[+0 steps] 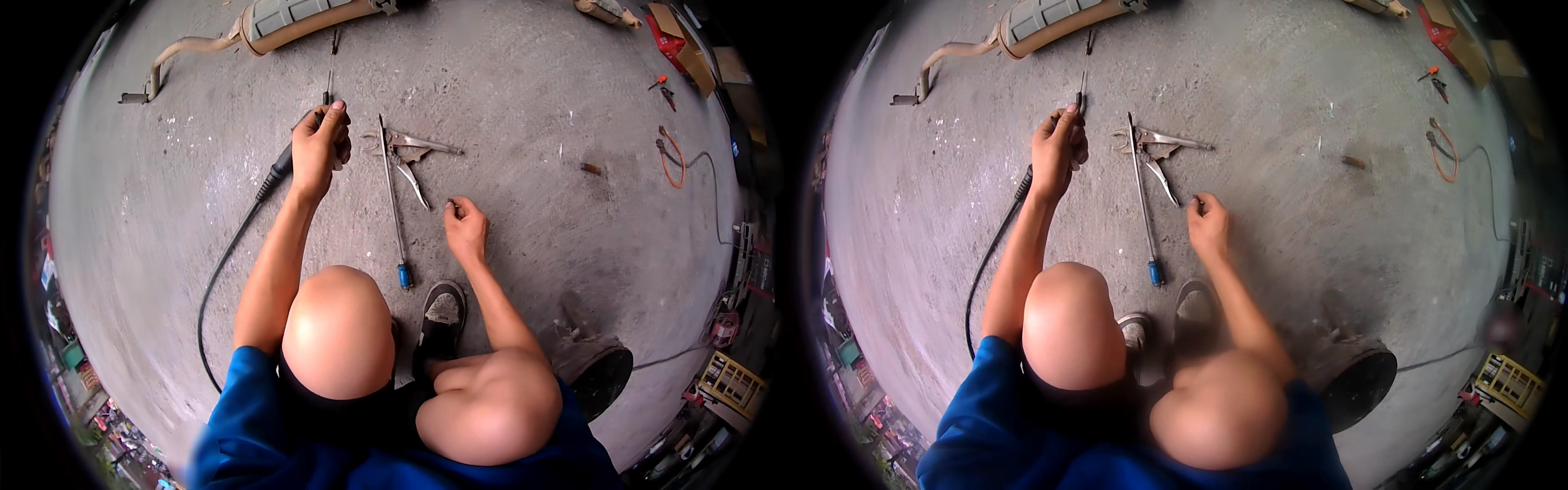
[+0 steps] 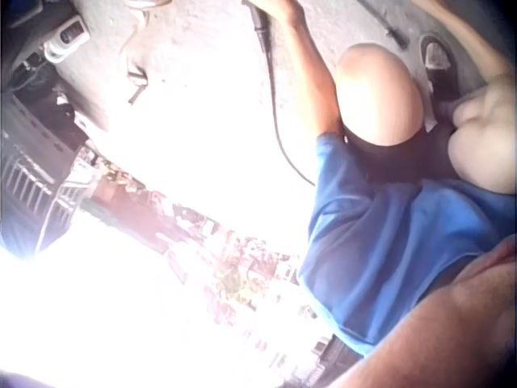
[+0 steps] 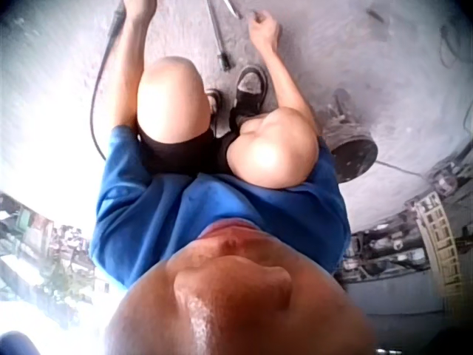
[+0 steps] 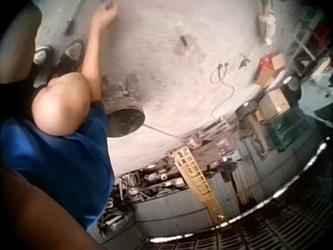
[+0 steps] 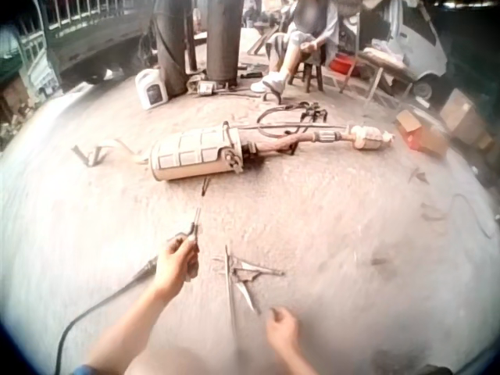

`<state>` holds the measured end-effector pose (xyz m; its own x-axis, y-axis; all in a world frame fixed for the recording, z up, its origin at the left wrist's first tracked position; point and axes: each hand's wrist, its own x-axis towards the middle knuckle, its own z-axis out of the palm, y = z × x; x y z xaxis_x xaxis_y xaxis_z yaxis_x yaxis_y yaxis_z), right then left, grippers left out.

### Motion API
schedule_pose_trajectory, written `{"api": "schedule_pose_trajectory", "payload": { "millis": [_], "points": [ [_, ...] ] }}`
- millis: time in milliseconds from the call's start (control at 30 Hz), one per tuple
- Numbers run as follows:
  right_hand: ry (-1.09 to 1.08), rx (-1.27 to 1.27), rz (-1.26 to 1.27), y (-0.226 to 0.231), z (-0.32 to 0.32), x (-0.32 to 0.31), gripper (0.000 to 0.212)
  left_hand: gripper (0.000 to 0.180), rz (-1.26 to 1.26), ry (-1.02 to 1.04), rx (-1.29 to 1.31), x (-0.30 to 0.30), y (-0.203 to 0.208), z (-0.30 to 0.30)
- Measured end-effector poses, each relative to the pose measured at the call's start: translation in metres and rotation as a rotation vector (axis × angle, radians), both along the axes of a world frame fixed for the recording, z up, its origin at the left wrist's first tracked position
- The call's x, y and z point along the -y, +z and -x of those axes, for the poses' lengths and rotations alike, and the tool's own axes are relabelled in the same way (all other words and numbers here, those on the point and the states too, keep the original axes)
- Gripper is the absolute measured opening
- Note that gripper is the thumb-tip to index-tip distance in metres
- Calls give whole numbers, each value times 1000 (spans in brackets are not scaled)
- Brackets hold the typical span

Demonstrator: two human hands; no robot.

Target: The person retrieves a welding torch and electrode holder, then inserts a welding rod into the holder and secures it. They walk through the workshop and use an angle grinder to sharpen the tip of the welding rod before setting the grinder down.

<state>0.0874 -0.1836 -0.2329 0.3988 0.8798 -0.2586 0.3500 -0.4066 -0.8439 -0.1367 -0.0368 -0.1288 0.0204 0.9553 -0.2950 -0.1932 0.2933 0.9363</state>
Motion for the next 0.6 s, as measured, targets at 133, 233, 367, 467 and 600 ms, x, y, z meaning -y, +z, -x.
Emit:
{"api": "schedule_pose_trajectory", "payload": {
  "millis": [133,233,367,467,600],
  "points": [
    [45,-40,47,4,29,-17,16,11,140,-9,241,26,-41,19],
    [98,-70,-9,6,44,-38,17,17,148,4,363,34,-52,34],
    [199,-75,-66,7,62,-76,20,21,126,-23,463,30,-49,60],
    [408,-44,-98,26,80,-106,21,23,88,-49,526,40,-24,88],
    [900,-68,106,92,80,-115,18,30,149,-34,462,83,41,100]
  ]
}}
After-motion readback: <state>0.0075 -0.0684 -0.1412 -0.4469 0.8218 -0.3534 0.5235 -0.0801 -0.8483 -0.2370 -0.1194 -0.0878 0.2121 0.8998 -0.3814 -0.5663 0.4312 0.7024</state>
